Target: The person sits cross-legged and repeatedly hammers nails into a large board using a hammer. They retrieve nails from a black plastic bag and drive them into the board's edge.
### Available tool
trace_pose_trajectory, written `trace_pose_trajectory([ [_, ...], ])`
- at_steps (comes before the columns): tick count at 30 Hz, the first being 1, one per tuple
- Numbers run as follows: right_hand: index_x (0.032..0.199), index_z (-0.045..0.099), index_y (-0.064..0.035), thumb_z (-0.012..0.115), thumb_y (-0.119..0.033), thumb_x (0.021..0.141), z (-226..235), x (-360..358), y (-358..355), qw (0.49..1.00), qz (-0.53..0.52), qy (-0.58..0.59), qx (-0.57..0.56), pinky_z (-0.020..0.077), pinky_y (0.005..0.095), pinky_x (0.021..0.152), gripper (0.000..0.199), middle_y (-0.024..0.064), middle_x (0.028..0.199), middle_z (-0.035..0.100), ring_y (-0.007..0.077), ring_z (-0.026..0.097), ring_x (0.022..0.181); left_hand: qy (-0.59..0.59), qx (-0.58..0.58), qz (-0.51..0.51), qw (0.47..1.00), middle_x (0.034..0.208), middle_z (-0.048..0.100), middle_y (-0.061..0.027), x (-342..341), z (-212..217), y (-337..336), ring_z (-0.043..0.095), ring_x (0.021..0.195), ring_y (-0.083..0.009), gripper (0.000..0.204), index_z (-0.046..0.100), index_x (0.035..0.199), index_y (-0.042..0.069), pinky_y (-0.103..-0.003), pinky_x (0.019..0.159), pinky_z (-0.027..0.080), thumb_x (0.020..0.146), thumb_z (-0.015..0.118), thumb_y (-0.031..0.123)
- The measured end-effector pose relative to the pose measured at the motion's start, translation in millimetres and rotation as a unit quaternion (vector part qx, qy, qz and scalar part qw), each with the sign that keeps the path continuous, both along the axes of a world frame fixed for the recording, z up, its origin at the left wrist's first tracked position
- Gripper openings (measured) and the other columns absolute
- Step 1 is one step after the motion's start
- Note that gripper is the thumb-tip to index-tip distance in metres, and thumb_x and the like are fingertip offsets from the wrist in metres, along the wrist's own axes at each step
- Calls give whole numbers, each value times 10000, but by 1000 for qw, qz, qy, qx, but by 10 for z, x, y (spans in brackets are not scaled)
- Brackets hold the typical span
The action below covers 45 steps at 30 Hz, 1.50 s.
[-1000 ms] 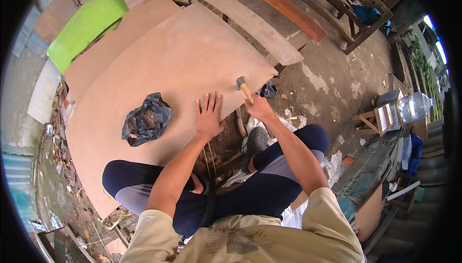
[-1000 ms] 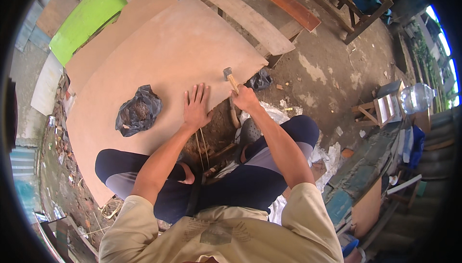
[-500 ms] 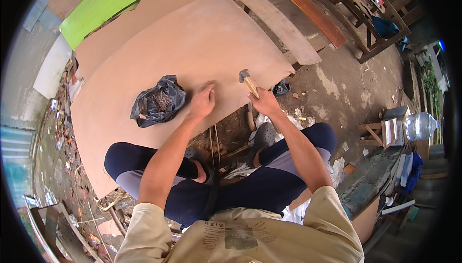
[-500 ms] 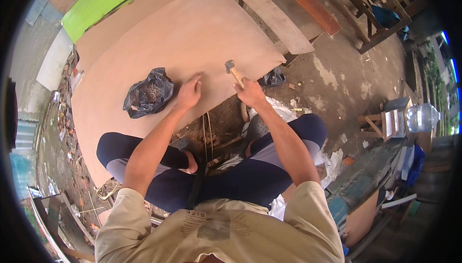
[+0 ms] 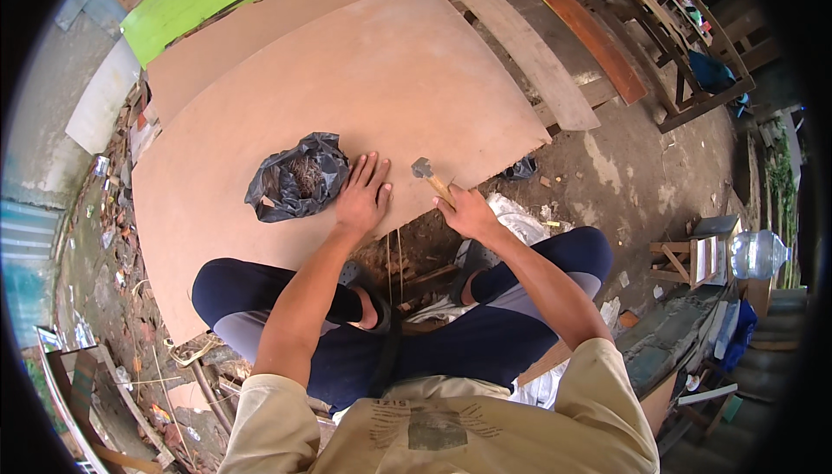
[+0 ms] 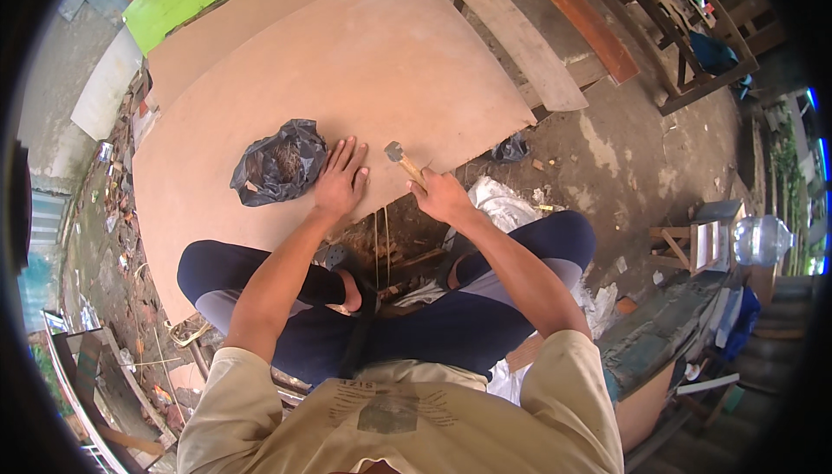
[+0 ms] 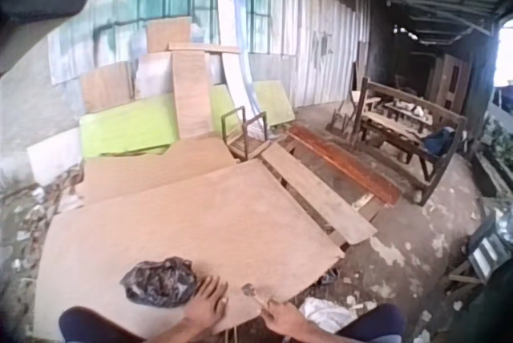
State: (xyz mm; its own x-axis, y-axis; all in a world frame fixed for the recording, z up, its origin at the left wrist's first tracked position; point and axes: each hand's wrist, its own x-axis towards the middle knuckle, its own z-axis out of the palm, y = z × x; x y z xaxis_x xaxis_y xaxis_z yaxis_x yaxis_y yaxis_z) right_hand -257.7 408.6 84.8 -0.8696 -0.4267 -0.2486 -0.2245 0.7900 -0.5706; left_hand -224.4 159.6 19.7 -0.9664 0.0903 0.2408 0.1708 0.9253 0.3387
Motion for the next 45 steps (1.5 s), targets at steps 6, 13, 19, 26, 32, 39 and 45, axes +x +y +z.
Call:
trace_pose_trajectory([
  [6,961,595,49,573,-372,970,-29,22,57,999,-11,-5,33,523,574,734,422,324,773,642,521,640,795,3,-3,5,1000,1576,359,-128,-22,-2,24,334,1456,-305,491,473,1465,144,-456,1203,264,1000,464,304],
  [13,940,614,30,592,-409,953,-127,44,54,998,-4,7,61,538,524,719,440,270,726,653,450,671,725,-176,11,15,984,1571,369,-110,-144,392,58,346,1449,-301,541,491,1437,116,-404,1158,354,934,585,293],
  [19,1002,654,-7,614,-418,921,556,-101,-238,995,4,-67,77,523,515,800,421,264,837,681,427,676,865,-190,120,57,973,1041,727,-125,-353,1249,-326,685,996,-320,264,699,1062,86,-430,872,542,908,634,290],
  [26,936,589,36,615,-343,961,1365,-128,-788,991,41,-123,-37,506,381,507,381,130,643,627,219,626,496,-214,70,208,952,1012,724,-186,-295,1224,-1274,687,991,-365,197,743,987,98,-455,870,551,879,616,201],
  [32,928,567,2,601,-324,985,1011,-47,-1143,983,33,-129,-126,501,292,493,333,61,655,610,138,584,519,-178,89,235,951,1037,717,-197,-165,538,-1306,681,1008,-369,270,753,1078,105,-442,930,536,830,645,108],
  [39,907,564,25,593,-352,980,772,-251,-1300,980,7,-126,-152,499,374,510,385,121,623,619,225,632,509,-139,107,225,958,1068,711,-188,-77,370,-1411,673,1018,-360,310,741,1117,94,-427,930,523,822,652,64],
  [45,922,586,11,606,-367,970,587,-458,-1249,994,45,-59,-84,510,388,581,382,124,655,639,238,649,578,-150,135,251,947,1040,721,-164,-163,464,-1266,684,986,-345,240,756,1077,123,-423,897,530,862,653,143],
])
